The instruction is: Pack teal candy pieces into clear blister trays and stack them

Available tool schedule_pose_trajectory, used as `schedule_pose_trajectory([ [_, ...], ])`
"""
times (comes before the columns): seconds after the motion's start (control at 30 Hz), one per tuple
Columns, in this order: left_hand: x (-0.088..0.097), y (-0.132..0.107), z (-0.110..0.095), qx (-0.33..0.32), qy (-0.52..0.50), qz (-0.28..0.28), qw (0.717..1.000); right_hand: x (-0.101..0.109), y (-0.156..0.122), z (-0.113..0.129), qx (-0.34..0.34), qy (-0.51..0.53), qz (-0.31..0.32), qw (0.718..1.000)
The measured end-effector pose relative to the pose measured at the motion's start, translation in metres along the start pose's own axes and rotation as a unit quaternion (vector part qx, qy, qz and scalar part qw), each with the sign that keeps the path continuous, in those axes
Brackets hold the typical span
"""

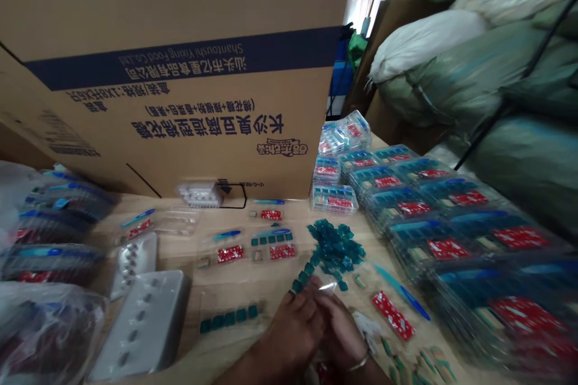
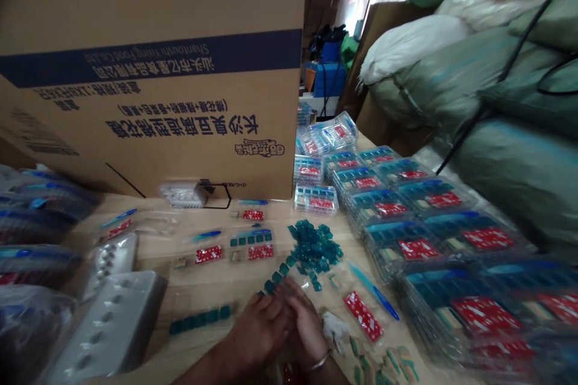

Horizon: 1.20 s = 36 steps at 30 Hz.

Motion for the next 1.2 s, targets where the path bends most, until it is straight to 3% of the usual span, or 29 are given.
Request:
schedule_pose_trajectory([
  [0.07, 0.02, 0.015, 0.027, 0.025, -0.052, -0.03, 0.998, 0.002, 0.003, 0.005, -0.018, 0.008, 0.012, 1.0],
  [0.2, 0.056, 0.043, 0.127, 0.169, -0.048, -0.1, 0.979, 0.006, 0.001, 0.028, -0.048, -0.011, 0.039, 0.998],
  [0.27, 0.052, 0.049, 0.17, 0.232, -0.033, -0.075, 0.969, 0.004, -0.001, 0.039, -0.049, -0.031, 0.054, 0.997],
  [0.33, 0.039, 0.05, 0.193, 0.253, -0.03, -0.039, 0.966, -0.001, 0.001, 0.048, -0.035, -0.048, 0.078, 0.995],
  [0.43, 0.021, 0.041, 0.192, 0.251, -0.02, -0.021, 0.968, -0.01, 0.008, 0.058, 0.004, -0.068, 0.109, 0.992],
  [0.6, 0.011, 0.024, 0.161, 0.238, -0.027, -0.023, 0.971, -0.02, 0.033, 0.072, 0.026, -0.105, 0.104, 0.989],
  [0.67, 0.008, 0.018, 0.158, 0.233, -0.061, -0.05, 0.969, -0.025, 0.046, 0.085, 0.053, -0.145, 0.1, 0.983],
  [0.73, 0.01, 0.01, 0.165, 0.245, -0.111, -0.125, 0.955, -0.035, 0.06, 0.105, 0.122, -0.229, 0.091, 0.961],
  [0.8, 0.016, 0.001, 0.179, 0.283, -0.175, -0.217, 0.918, -0.053, 0.072, 0.126, 0.237, -0.355, 0.085, 0.9],
  [0.87, 0.022, -0.004, 0.195, 0.34, -0.256, -0.267, 0.865, -0.077, 0.082, 0.137, 0.351, -0.488, 0.074, 0.795],
  [0.97, 0.028, 0.0, 0.209, 0.406, -0.375, -0.253, 0.794, -0.115, 0.095, 0.121, 0.425, -0.655, 0.09, 0.618],
  [1.03, 0.032, 0.006, 0.213, 0.418, -0.379, -0.222, 0.795, -0.131, 0.102, 0.098, 0.425, -0.726, 0.141, 0.522],
  [1.1, 0.034, 0.013, 0.215, 0.416, -0.328, -0.19, 0.826, -0.137, 0.106, 0.081, 0.422, -0.752, 0.186, 0.471],
  [1.2, 0.027, 0.022, 0.22, 0.421, -0.259, -0.158, 0.855, -0.132, 0.114, 0.073, 0.414, -0.757, 0.21, 0.459],
])
Point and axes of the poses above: each hand's wrist, its own y-axis towards the middle knuckle, its own x-axis out of the back of the hand, z = x × y, the point moved 5 cm from there along y, towards the middle knuckle, and after that the axes turned 2 degrees about -y, right-handed, at the moved point
